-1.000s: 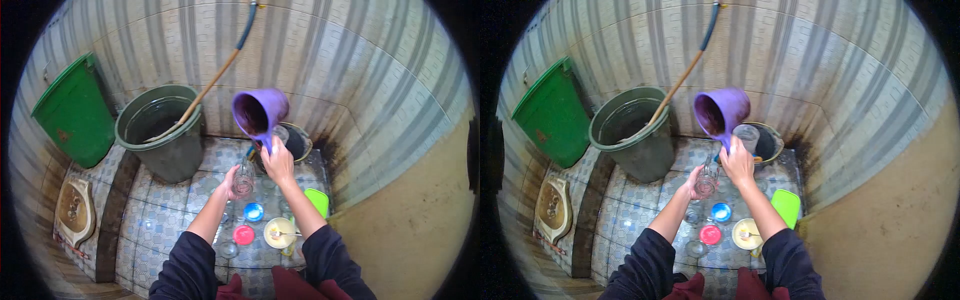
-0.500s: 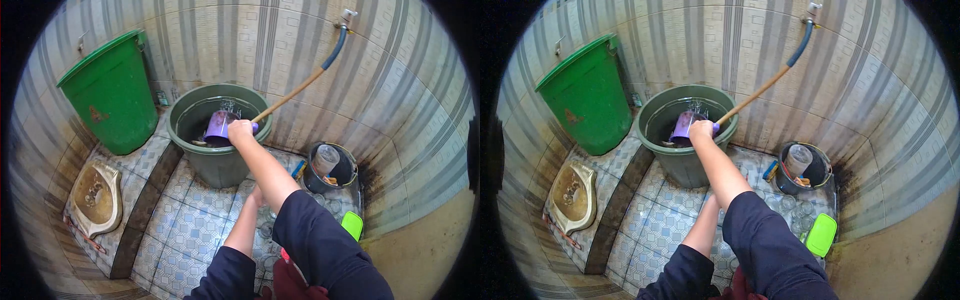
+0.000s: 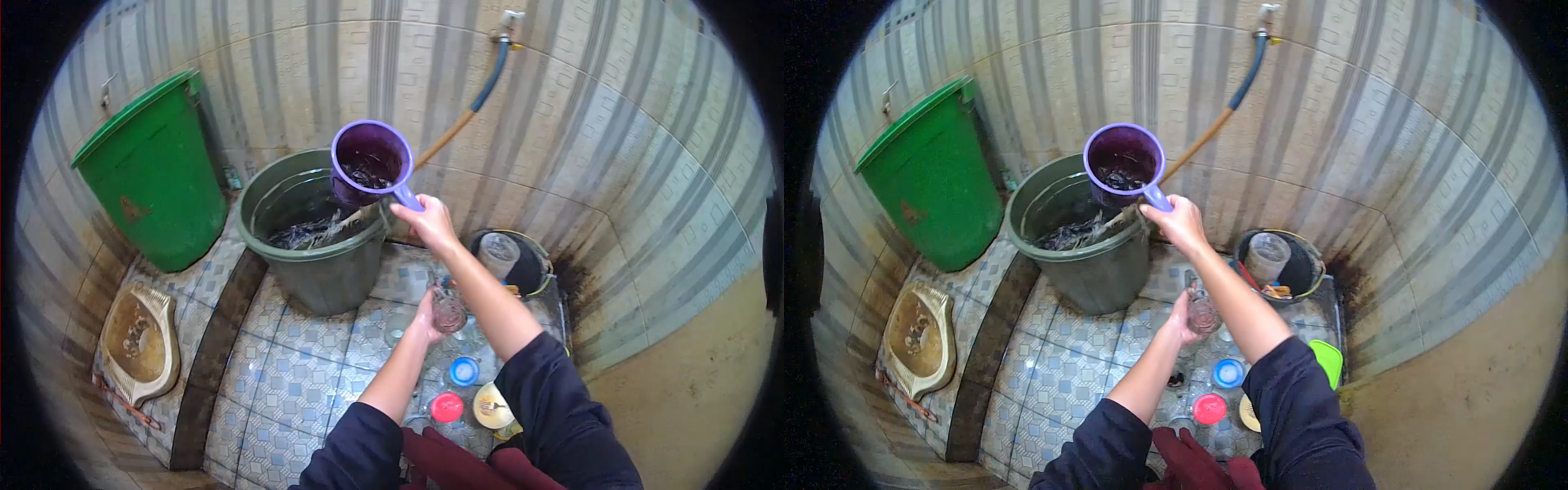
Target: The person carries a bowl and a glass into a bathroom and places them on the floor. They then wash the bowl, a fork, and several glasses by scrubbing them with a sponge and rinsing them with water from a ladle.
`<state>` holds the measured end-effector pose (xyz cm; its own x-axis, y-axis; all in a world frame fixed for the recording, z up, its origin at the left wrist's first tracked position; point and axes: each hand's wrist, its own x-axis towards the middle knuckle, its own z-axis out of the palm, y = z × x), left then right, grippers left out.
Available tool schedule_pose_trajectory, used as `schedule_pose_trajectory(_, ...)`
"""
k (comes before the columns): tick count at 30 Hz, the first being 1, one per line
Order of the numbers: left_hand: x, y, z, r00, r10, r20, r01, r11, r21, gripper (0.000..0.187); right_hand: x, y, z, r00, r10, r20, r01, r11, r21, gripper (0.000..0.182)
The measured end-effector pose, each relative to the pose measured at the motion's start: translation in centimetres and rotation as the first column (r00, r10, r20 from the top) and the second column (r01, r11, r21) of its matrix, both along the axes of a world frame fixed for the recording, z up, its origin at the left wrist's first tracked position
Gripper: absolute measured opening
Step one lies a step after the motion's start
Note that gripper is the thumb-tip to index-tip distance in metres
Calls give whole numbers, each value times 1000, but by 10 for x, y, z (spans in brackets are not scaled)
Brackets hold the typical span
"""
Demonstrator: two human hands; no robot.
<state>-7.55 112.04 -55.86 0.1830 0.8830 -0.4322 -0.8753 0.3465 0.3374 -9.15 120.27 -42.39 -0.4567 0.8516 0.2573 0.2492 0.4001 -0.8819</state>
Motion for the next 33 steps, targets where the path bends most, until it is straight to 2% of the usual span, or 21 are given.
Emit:
schedule_pose_trajectory(2, 14, 6, 6, 998, -53, -16, 53, 998, -18, 59, 32, -8, -1, 984, -17, -176, 12, 1000, -29, 22)
schedule_pose_trajectory(4, 29, 8, 4, 995, -99, -29, 98, 994, -41, 58, 62, -18, -10, 979, -79, -188, 77, 997, -15, 19)
schedule_pose_trajectory(7, 51, 15, -21, 945, -323, 56, 319, 945, 72, 40, 97, -23, -43, 959, -121, -258, 127, 992, 7, 18)
schedule_pose_trajectory(8, 78, 12, -1, 988, -141, -62, 133, 985, -109, 36, 109, -26, -51, 950, -139, -279, 140, 990, -15, 18)
schedule_pose_trajectory(9, 87, 15, -14, 986, -153, -64, 146, 984, -107, 36, 121, -31, -59, 940, -157, -302, 152, 988, -37, 18)
schedule_pose_trajectory(10, 93, 20, -41, 967, -254, -23, 253, 967, -14, 37, 132, -31, -73, 914, -142, -379, 106, 988, -115, 18)
schedule_pose_trajectory(11, 100, 13, -23, 936, -353, 9, 351, 933, 82, 38, 143, -35, -81, 881, -132, -454, 50, 981, -187, 19)
schedule_pose_trajectory(12, 116, 2, -6, 951, -265, -162, 236, 955, -178, 39, 156, -37, -87, 891, -166, -424, 89, 977, -195, 19)
schedule_pose_trajectory(13, 126, -3, 4, 949, -270, -162, 242, 954, -177, 39, 168, -39, -91, 889, -171, -424, 95, 976, -195, 19)
schedule_pose_trajectory(15, 142, -9, 11, 960, -241, -145, 245, 969, 16, 38, 188, -45, -100, 880, -177, -441, 71, 966, -247, 17)
schedule_pose_trajectory(17, 150, -2, -10, 957, -247, -153, 241, 969, -56, 40, 199, -52, -106, 899, -213, -383, 129, 964, -235, 15)
schedule_pose_trajectory(18, 153, 1, -23, 954, -250, -163, 231, 965, -125, 42, 202, -53, -110, 885, -251, -392, 189, 964, -189, 14)
schedule_pose_trajectory(21, 161, 3, -29, 940, -232, -251, 207, 971, -121, 41, 210, -43, -137, 865, -332, -377, 322, 942, -93, 10)
schedule_pose_trajectory(22, 164, 5, -33, 940, -238, -246, 212, 969, -127, 41, 211, -42, -136, 853, -342, -394, 368, 930, -10, 10)
schedule_pose_trajectory(24, 166, 11, -41, 907, -208, -367, 169, 976, -136, 40, 211, -39, -133, 849, -331, -411, 435, 881, 189, 10)
schedule_pose_trajectory(25, 165, 15, -47, 885, -191, -426, 145, 980, -138, 40, 208, -39, -131, 851, -331, -408, 433, 882, 187, 10)
schedule_pose_trajectory(27, 163, 22, -61, 829, -156, -538, 93, 985, -142, 40, 198, -42, -127, 785, -311, -535, 329, 942, -65, 9)
schedule_pose_trajectory(28, 162, 25, -68, 795, -138, -591, 66, 988, -142, 41, 194, -50, -111, 752, -347, -560, 228, 934, -274, 10)
schedule_pose_trajectory(29, 160, 28, -74, 757, -121, -642, 39, 989, -140, 41, 195, -51, -106, 755, -346, -557, 224, 934, -278, 10)
schedule_pose_trajectory(32, 151, 33, -89, 619, -77, -781, -38, 991, -127, 44, 208, -48, -85, 855, -299, -424, 195, 943, -271, 27)
schedule_pose_trajectory(33, 148, 34, -92, 566, -65, -822, -61, 991, -121, 45, 213, -42, -84, 882, -351, -313, 302, 933, -196, 29)
